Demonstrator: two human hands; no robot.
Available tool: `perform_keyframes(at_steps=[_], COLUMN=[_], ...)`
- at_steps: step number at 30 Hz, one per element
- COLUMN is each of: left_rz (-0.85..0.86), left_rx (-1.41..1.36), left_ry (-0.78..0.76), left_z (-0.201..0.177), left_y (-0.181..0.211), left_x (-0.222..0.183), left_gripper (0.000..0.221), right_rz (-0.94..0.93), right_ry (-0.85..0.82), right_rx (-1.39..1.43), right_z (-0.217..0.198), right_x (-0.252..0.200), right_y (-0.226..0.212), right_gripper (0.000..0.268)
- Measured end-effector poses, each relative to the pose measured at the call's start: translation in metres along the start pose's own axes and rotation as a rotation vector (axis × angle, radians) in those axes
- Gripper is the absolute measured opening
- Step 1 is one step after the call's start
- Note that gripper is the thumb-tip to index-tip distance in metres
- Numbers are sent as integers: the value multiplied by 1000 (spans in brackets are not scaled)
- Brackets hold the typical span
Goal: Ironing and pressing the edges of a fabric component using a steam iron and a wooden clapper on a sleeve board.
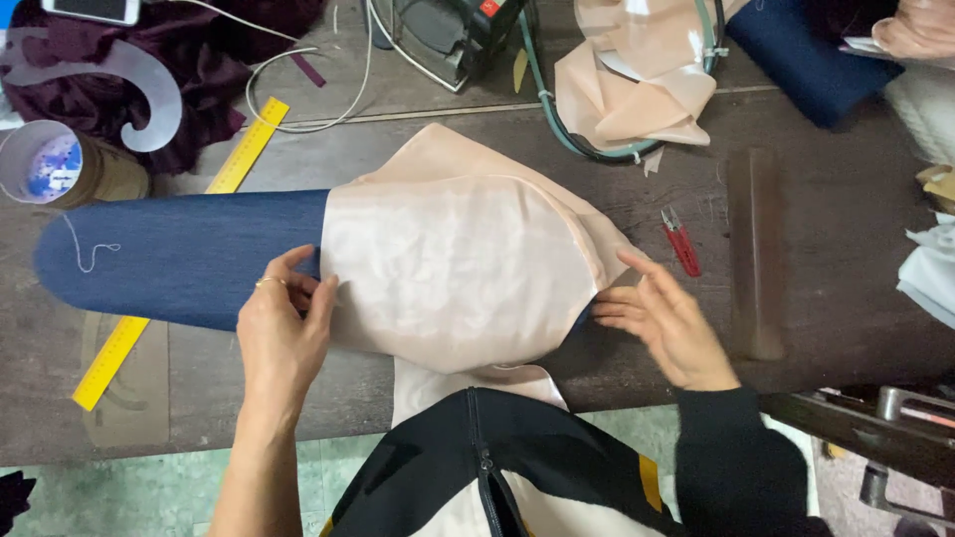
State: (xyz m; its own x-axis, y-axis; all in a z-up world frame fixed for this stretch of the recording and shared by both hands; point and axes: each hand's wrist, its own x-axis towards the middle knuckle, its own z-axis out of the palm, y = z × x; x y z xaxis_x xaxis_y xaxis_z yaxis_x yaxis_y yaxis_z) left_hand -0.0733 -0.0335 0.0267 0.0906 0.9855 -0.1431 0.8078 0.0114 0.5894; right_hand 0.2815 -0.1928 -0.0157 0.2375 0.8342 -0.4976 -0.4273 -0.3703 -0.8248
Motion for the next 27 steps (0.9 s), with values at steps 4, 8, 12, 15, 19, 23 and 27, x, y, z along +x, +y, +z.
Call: perform_keyframes(at_steps=[4, 8, 12, 15, 19, 23, 27], left_rz=[-91, -5, -164, -175, -159, -123, -136], left_rx=[-73, -172, -147, -118, -123, -85, 57], left_ry=[-69, -81, -217, -182, -207, -219, -241], left_z=[-5, -7, -4, 4, 9, 16, 8], left_y=[11, 5, 6, -1, -1, -9, 1], left_x=[-13, -31, -53, -61, -66, -69, -68], left_gripper=[39, 50, 53, 52, 54, 59, 69], right_rz=[95, -138, 44, 142, 126, 142, 217], right_ry=[146, 148, 257, 228, 199, 176, 261], right_rx=[154, 234, 55, -22, -88, -189, -669], right_z=[20, 0, 7, 9, -7, -22, -16], right_x=[7, 9, -3, -8, -6, -3, -4], right_y=[3, 16, -8, -9, 2, 7, -22], right_gripper=[57, 41, 55, 54, 50, 51, 34])
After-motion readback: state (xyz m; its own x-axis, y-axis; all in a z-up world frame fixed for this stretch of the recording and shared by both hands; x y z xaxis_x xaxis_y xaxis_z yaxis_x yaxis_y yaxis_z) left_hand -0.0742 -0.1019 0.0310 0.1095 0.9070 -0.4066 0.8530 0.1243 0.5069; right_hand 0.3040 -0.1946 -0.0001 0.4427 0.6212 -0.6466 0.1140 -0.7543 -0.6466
